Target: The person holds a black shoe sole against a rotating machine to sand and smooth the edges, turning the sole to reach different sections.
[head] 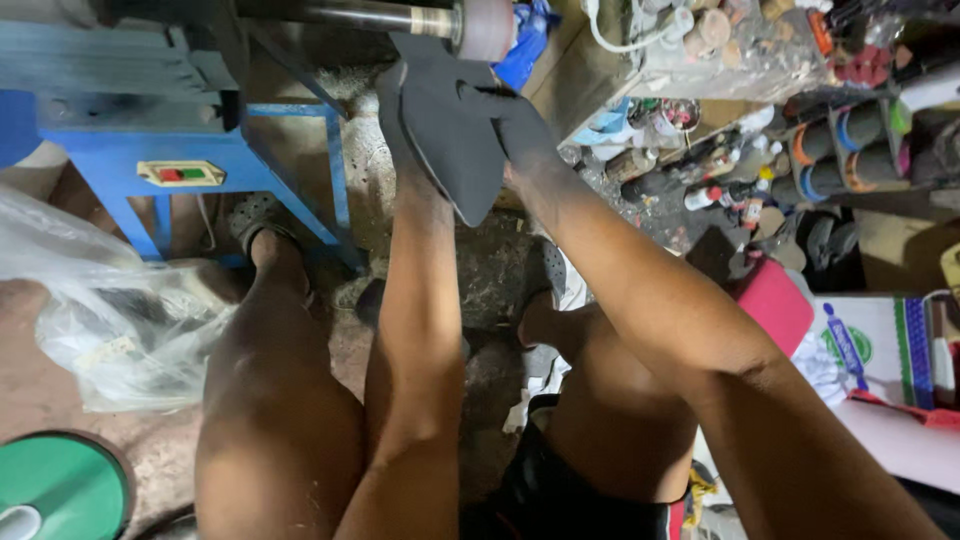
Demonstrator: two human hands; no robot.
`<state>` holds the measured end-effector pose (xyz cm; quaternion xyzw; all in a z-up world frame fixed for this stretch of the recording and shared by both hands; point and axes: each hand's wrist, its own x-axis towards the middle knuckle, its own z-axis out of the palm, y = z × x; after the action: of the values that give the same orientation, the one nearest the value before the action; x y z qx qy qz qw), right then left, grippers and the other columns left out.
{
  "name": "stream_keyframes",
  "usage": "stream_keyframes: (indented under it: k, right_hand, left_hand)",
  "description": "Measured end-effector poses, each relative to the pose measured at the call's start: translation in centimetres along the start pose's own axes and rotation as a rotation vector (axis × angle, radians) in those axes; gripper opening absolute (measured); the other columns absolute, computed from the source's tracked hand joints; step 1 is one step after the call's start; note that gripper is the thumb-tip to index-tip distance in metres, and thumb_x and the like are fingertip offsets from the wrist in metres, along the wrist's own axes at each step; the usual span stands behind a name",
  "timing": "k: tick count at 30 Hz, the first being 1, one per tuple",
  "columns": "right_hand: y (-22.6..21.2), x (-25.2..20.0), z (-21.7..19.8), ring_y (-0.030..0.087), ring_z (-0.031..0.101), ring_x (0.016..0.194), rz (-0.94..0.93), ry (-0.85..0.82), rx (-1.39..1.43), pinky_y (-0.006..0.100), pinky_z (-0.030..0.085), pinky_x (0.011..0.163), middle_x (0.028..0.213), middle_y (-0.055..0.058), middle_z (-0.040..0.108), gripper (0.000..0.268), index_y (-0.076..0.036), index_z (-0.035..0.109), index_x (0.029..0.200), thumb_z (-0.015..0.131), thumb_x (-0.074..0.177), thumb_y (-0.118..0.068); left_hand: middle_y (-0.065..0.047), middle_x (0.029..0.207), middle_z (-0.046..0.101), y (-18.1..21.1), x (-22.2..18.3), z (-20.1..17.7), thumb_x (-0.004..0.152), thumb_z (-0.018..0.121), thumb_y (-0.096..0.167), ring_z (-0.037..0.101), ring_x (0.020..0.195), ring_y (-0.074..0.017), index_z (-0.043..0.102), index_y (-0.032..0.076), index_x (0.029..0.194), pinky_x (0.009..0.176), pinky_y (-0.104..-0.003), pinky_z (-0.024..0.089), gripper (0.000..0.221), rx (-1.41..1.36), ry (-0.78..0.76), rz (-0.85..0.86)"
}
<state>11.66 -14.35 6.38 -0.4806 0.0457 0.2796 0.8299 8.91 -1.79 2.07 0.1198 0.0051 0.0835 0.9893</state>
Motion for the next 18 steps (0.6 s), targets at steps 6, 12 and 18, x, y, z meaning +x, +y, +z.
stream_keyframes:
  k: [6, 12, 18]
  right_hand:
    - [-0.8, -2.0, 1.7, 0.031, 0.071, 0.105, 0.026, 0.025, 0.025, 0.039, 0.062, 0.093, 0.119, 0.025, 0.068, 0.044, 0.008, 0.057, 0.133, 0.069, 0.095, -0.012]
    - [-1.2, -4.4, 2.6, 0.028, 0.072, 0.112, 0.002, 0.011, -0.174, 0.038, 0.062, 0.096, 0.124, 0.018, 0.07, 0.044, -0.003, 0.057, 0.134, 0.068, 0.092, -0.012]
    - [-0.7, -3.7, 1.1, 0.031, 0.073, 0.108, 0.063, -0.063, -0.072, 0.04, 0.064, 0.096, 0.123, 0.021, 0.068, 0.045, 0.003, 0.056, 0.133, 0.065, 0.089, -0.001]
  left_hand:
    - [-0.018, 0.105, 0.068, -0.1, -0.1, 1.9, 0.095, 0.049, 0.048, 0.069, 0.096, -0.0292, 0.063, 0.0, 0.118, 0.083, -0.042, 0.059, 0.054, 0.071, 0.093, 0.007]
    - [-0.016, 0.109, 0.066, -0.1, -2.8, 2.4, 0.1, 0.048, 0.047, 0.068, 0.099, -0.026, 0.063, 0.001, 0.122, 0.086, -0.041, 0.058, 0.053, 0.099, 0.156, 0.04]
    - [-0.013, 0.105, 0.066, 0.7, -2.5, 2.8, 0.101, 0.055, 0.048, 0.067, 0.095, -0.0277, 0.062, 0.004, 0.118, 0.084, -0.043, 0.059, 0.047, -0.07, -0.113, -0.013]
